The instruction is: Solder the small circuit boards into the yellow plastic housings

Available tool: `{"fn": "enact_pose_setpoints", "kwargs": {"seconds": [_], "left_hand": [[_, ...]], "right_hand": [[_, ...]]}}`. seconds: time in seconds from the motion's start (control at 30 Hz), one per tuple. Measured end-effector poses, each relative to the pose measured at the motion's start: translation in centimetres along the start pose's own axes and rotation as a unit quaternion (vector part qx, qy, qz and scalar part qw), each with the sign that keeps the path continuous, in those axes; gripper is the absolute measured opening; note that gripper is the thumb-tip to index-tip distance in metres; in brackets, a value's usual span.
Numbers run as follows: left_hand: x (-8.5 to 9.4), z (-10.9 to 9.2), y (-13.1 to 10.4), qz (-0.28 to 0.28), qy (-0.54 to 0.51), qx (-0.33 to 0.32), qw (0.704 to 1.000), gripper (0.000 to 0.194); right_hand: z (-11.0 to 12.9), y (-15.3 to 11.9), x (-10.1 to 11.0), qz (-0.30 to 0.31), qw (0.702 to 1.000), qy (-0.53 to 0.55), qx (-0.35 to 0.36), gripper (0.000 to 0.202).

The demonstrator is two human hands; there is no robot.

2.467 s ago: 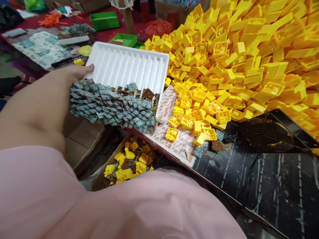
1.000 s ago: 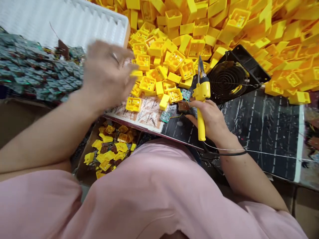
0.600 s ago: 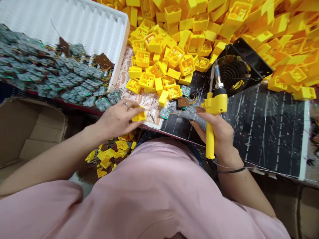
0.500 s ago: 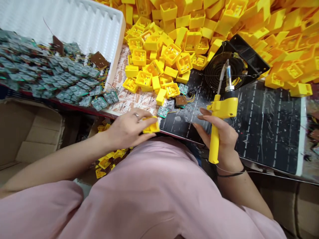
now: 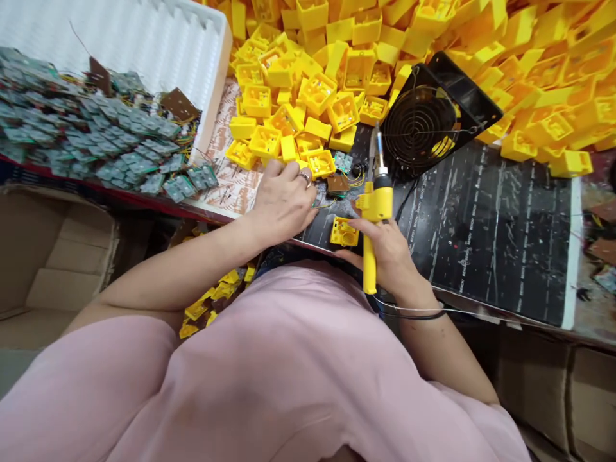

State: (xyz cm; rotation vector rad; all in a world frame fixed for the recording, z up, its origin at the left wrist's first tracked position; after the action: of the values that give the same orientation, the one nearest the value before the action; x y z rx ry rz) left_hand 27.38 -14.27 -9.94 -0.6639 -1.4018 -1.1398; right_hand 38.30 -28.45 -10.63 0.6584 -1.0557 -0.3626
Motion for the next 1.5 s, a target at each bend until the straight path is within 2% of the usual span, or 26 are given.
{"fn": "enact_pose_setpoints", "kwargs": {"seconds": [0.1, 0.23, 0.37, 0.5, 0.63, 0.73, 0.8, 0.9, 0.97, 1.07, 1.13, 1.23, 1.3, 1.4, 1.5], "left_hand": [[-0.2, -0.8, -0.3, -0.001, -0.011, -0.005, 1.000, 0.020], [-0.1, -1.3, -1.8, 0.004, -0.015, -0.001, 1.000, 0.015], [0.1, -0.1, -3.9, -0.006, -0.019, 0.029, 0.999, 0.020], [-0.2, 1.3, -5.9, -0.037, -0.085, 0.033, 0.995, 0.024], [-0.5, 2.2, -7.2, -0.070, -0.148, 0.048, 0.985, 0.028], [0.2, 3.6, -7.4, -0.090, -0.187, 0.074, 0.975, 0.039], [1.2, 5.3, -7.2, -0.090, -0.187, 0.103, 0.973, 0.045], [3.2, 8.3, -6.6, -0.107, -0.139, 0.151, 0.973, 0.041], [3.9, 9.1, -6.3, -0.119, -0.095, 0.139, 0.979, 0.041], [2.3, 7.6, -6.4, -0.096, -0.070, 0.055, 0.991, 0.038], [0.8, 6.3, -7.0, -0.090, -0.097, 0.021, 0.991, 0.034], [-0.1, 5.4, -7.6, -0.116, -0.135, 0.035, 0.983, 0.030], [-0.1, 5.1, -7.5, -0.129, -0.143, 0.041, 0.980, 0.030], [0.1, 4.6, -6.9, -0.124, -0.156, 0.029, 0.980, 0.032], [0.0, 4.4, -6.4, -0.121, -0.186, 0.040, 0.974, 0.029]], "right_hand": [[-0.2, 0.0, -0.8, 0.015, 1.000, 0.005, -0.007, 0.043], [-0.6, -0.5, -0.2, 0.000, 1.000, 0.006, -0.027, 0.048], [-0.8, -0.9, 0.0, 0.015, 0.999, -0.002, -0.037, 0.052], [-0.8, -1.1, -0.4, 0.027, 0.999, -0.012, -0.041, 0.055], [-1.0, -1.3, -0.4, -0.010, 0.999, -0.015, -0.049, 0.056], [-0.8, -1.0, -0.5, -0.019, 0.998, -0.019, -0.053, 0.059], [-0.2, -0.4, -0.8, -0.016, 0.999, -0.023, -0.046, 0.060], [0.8, 1.3, -1.7, -0.023, 0.999, -0.013, -0.028, 0.061], [1.4, 2.4, -2.9, -0.002, 1.000, -0.003, -0.005, 0.055], [1.8, 3.5, -4.3, 0.035, 0.999, -0.001, 0.038, 0.044], [1.7, 3.9, -4.0, 0.015, 0.999, -0.018, 0.042, 0.045], [1.7, 4.3, -3.0, -0.053, 0.996, -0.076, 0.011, 0.052], [2.3, 4.6, -3.2, -0.071, 0.989, -0.131, 0.003, 0.049], [3.2, 5.0, -4.4, -0.054, 0.980, -0.192, 0.013, 0.044], [2.7, 4.7, -4.7, -0.023, 0.990, -0.137, 0.003, 0.042]]}}
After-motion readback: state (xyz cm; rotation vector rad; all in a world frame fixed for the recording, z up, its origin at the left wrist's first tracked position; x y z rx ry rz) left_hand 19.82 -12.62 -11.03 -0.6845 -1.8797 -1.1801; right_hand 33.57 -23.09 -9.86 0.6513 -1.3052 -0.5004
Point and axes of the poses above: each hand's wrist, its own y-axis towards the middle knuckle, its own x-axis out of the back of the hand, z = x × y, the point moved 8 cm from there along y, towards the middle knuckle, and after that the axes turned 9 degrees about -z, right-handed, at the moved point
